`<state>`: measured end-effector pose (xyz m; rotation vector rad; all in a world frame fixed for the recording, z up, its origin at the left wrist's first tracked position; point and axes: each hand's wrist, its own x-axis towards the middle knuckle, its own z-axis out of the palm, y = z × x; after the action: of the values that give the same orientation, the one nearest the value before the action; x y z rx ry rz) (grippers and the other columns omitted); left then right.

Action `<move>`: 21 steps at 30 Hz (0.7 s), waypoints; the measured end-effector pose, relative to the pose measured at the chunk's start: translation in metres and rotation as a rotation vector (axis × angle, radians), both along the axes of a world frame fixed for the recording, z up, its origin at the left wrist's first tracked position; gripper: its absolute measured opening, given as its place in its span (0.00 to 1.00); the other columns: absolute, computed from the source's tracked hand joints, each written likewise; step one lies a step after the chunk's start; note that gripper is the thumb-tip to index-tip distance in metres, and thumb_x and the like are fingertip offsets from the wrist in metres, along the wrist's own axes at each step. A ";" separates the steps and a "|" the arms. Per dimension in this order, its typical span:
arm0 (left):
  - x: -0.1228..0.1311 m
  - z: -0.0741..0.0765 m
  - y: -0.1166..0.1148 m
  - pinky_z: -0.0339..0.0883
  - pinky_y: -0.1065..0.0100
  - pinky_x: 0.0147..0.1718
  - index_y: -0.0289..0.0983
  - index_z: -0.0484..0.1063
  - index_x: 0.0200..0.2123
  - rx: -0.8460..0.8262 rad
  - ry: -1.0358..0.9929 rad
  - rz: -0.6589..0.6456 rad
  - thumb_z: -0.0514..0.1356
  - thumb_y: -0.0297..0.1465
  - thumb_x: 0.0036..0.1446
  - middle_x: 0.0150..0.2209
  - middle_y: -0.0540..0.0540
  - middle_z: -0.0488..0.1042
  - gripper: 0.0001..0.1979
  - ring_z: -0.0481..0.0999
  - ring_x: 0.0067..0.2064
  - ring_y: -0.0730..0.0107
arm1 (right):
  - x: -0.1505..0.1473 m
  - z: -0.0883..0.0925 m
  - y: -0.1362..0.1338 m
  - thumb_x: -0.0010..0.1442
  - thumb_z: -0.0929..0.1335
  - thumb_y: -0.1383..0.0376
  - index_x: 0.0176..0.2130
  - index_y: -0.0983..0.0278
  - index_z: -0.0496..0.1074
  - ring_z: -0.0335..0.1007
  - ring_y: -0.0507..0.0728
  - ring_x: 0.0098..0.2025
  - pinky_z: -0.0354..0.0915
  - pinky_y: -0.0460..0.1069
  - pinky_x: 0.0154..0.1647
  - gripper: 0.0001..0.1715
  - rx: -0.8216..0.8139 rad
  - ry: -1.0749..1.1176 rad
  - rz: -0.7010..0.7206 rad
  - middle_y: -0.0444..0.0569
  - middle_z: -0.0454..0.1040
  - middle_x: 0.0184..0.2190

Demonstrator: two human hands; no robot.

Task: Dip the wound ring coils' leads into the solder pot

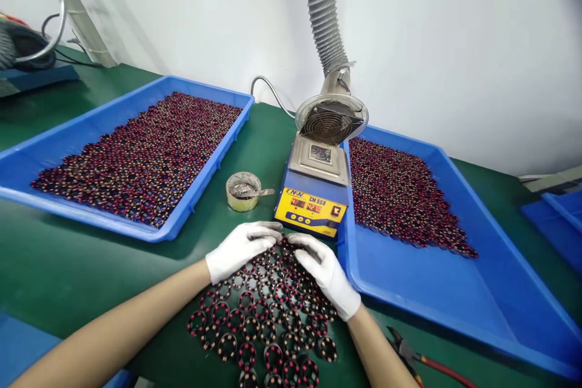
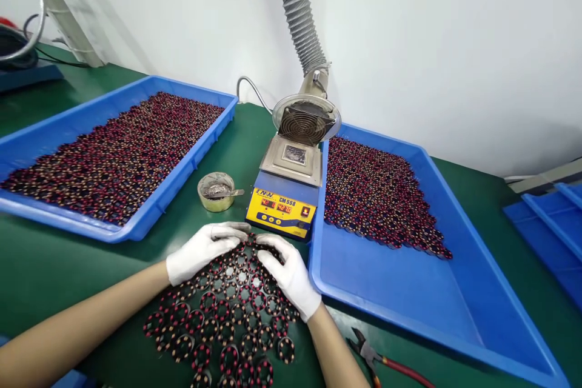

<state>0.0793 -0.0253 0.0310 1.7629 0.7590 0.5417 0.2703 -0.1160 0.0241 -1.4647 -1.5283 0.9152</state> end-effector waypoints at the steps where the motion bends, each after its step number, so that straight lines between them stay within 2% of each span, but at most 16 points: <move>1: -0.005 0.005 0.000 0.70 0.61 0.50 0.34 0.78 0.39 0.009 0.007 0.047 0.56 0.39 0.56 0.46 0.43 0.78 0.16 0.76 0.48 0.58 | -0.002 0.002 -0.001 0.61 0.64 0.59 0.44 0.62 0.73 0.70 0.60 0.50 0.64 0.57 0.55 0.14 0.011 -0.042 -0.004 0.52 0.75 0.47; 4: -0.035 0.024 -0.008 0.74 0.61 0.43 0.34 0.79 0.38 0.050 0.044 0.180 0.57 0.40 0.55 0.38 0.43 0.81 0.17 0.80 0.40 0.58 | -0.007 0.007 -0.004 0.60 0.66 0.61 0.50 0.62 0.71 0.64 0.62 0.57 0.55 0.60 0.62 0.19 0.045 -0.195 0.009 0.54 0.71 0.53; 7: -0.079 0.039 -0.035 0.72 0.58 0.47 0.36 0.79 0.38 0.151 0.138 0.238 0.61 0.38 0.53 0.40 0.44 0.81 0.14 0.79 0.42 0.56 | -0.010 0.011 -0.002 0.63 0.63 0.61 0.55 0.64 0.67 0.62 0.62 0.59 0.57 0.59 0.61 0.22 0.050 -0.481 0.115 0.56 0.65 0.58; 8: -0.094 0.040 -0.048 0.70 0.57 0.49 0.38 0.77 0.43 0.236 0.217 0.225 0.62 0.36 0.51 0.44 0.44 0.79 0.16 0.78 0.45 0.55 | -0.010 0.012 -0.001 0.65 0.61 0.61 0.54 0.65 0.68 0.64 0.62 0.57 0.60 0.59 0.60 0.21 0.049 -0.556 0.150 0.56 0.66 0.57; 10: -0.121 0.034 -0.073 0.69 0.53 0.51 0.41 0.68 0.56 0.407 0.369 0.163 0.66 0.33 0.47 0.53 0.43 0.74 0.30 0.74 0.51 0.51 | -0.011 0.016 0.002 0.66 0.59 0.63 0.50 0.66 0.71 0.68 0.62 0.54 0.63 0.58 0.57 0.19 0.053 -0.605 0.192 0.56 0.70 0.53; 12: -0.139 0.020 -0.094 0.70 0.54 0.50 0.44 0.64 0.58 0.545 0.485 0.076 0.66 0.30 0.47 0.56 0.43 0.71 0.34 0.73 0.52 0.52 | -0.015 0.024 0.004 0.66 0.59 0.64 0.48 0.66 0.72 0.68 0.62 0.53 0.62 0.59 0.57 0.18 0.067 -0.613 0.204 0.56 0.71 0.51; 14: -0.147 0.003 -0.108 0.71 0.57 0.47 0.45 0.66 0.56 0.681 0.519 0.044 0.63 0.27 0.52 0.55 0.43 0.71 0.27 0.74 0.51 0.56 | -0.022 0.042 0.005 0.65 0.60 0.64 0.50 0.67 0.71 0.65 0.64 0.56 0.60 0.61 0.59 0.18 0.108 -0.651 0.212 0.58 0.68 0.55; 17: -0.145 -0.018 -0.114 0.72 0.60 0.44 0.41 0.67 0.52 0.876 0.468 0.106 0.56 0.25 0.60 0.48 0.42 0.75 0.16 0.76 0.47 0.61 | -0.037 0.084 0.002 0.65 0.61 0.63 0.53 0.68 0.67 0.60 0.64 0.59 0.58 0.60 0.60 0.20 0.282 -0.676 0.196 0.60 0.62 0.59; 21: -0.134 -0.030 -0.112 0.72 0.61 0.39 0.39 0.66 0.50 1.011 0.429 0.151 0.52 0.26 0.63 0.42 0.42 0.78 0.13 0.77 0.42 0.61 | -0.046 0.148 -0.011 0.64 0.64 0.62 0.53 0.64 0.67 0.63 0.57 0.57 0.60 0.54 0.59 0.19 0.586 -0.473 0.066 0.52 0.68 0.55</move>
<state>-0.0548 -0.1373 0.0015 2.8333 1.0094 0.7277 0.2240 -0.1267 0.1722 -1.2384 -1.9789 0.1088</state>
